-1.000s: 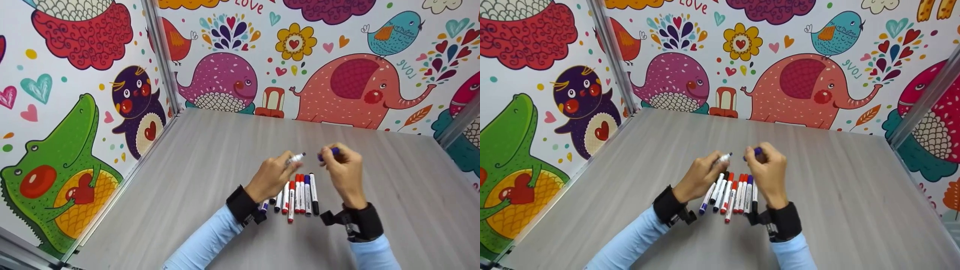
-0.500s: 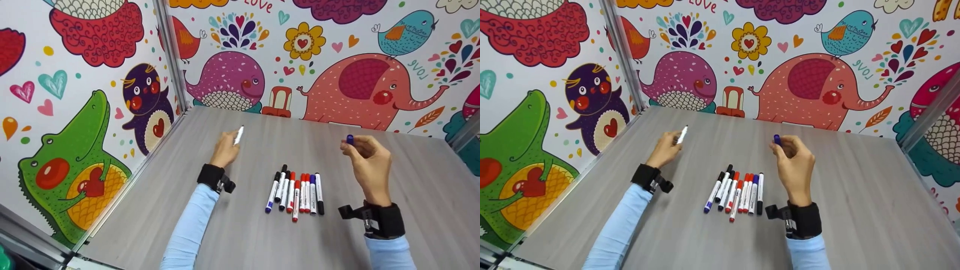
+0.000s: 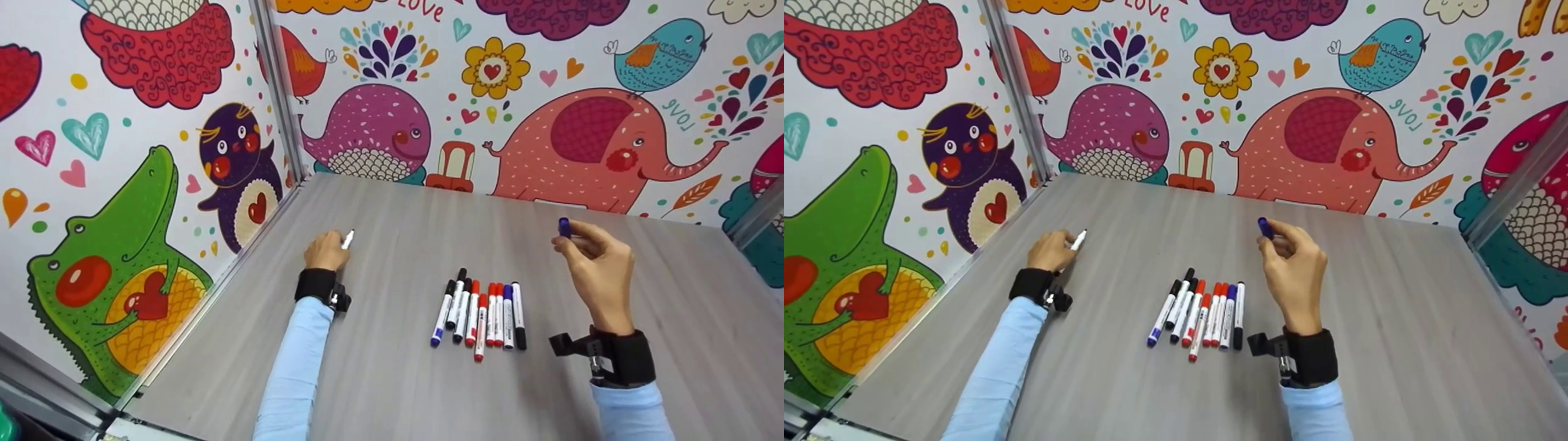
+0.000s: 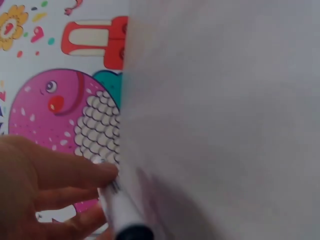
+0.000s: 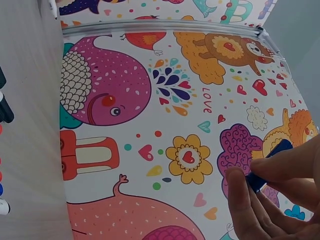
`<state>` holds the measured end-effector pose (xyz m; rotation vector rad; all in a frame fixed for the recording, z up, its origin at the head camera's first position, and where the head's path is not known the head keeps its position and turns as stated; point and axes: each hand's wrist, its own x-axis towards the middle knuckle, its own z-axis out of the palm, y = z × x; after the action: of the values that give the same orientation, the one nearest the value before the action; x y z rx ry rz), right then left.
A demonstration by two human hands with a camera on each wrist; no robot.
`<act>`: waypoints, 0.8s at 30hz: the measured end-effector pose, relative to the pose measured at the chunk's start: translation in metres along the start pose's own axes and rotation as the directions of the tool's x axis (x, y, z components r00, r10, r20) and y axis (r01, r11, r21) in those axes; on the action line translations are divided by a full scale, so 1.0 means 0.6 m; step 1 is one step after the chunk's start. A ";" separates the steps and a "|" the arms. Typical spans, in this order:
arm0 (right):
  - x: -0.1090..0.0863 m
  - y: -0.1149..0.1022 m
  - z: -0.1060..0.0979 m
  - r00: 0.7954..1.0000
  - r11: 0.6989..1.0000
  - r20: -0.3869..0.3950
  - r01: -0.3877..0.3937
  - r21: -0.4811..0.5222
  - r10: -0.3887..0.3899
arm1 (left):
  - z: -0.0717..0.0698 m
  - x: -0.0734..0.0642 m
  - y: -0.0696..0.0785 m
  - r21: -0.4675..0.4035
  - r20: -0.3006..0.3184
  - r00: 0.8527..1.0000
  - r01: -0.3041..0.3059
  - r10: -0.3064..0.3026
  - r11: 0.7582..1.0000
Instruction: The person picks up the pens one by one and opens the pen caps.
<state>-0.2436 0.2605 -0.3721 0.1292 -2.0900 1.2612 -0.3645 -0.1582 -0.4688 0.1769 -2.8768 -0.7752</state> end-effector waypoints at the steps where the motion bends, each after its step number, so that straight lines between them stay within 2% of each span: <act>1: 0.000 0.000 0.001 1.000 1.000 -0.001 0.000 0.004 0.000 | 0.001 0.001 -0.004 0.016 0.000 1.000 0.012 -0.012 1.000; 5: 0.001 -0.002 0.001 1.000 1.000 -0.009 -0.001 0.010 0.001 | 0.008 0.004 -0.011 0.034 -0.003 1.000 0.003 -0.003 0.999; 13: 0.001 -0.002 0.003 1.000 1.000 -0.018 -0.010 0.015 0.011 | 0.020 -0.004 -0.011 0.010 -0.062 0.998 -0.014 0.015 1.000; 24: 0.002 0.004 -0.004 0.998 0.996 -0.022 -0.054 0.067 0.056 | 0.018 -0.002 -0.006 0.036 -0.022 1.000 0.012 -0.011 0.999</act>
<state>-0.2445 0.2641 -0.3725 0.0863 -2.0448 1.3595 -0.3652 -0.1560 -0.4802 0.2049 -2.8726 -0.7192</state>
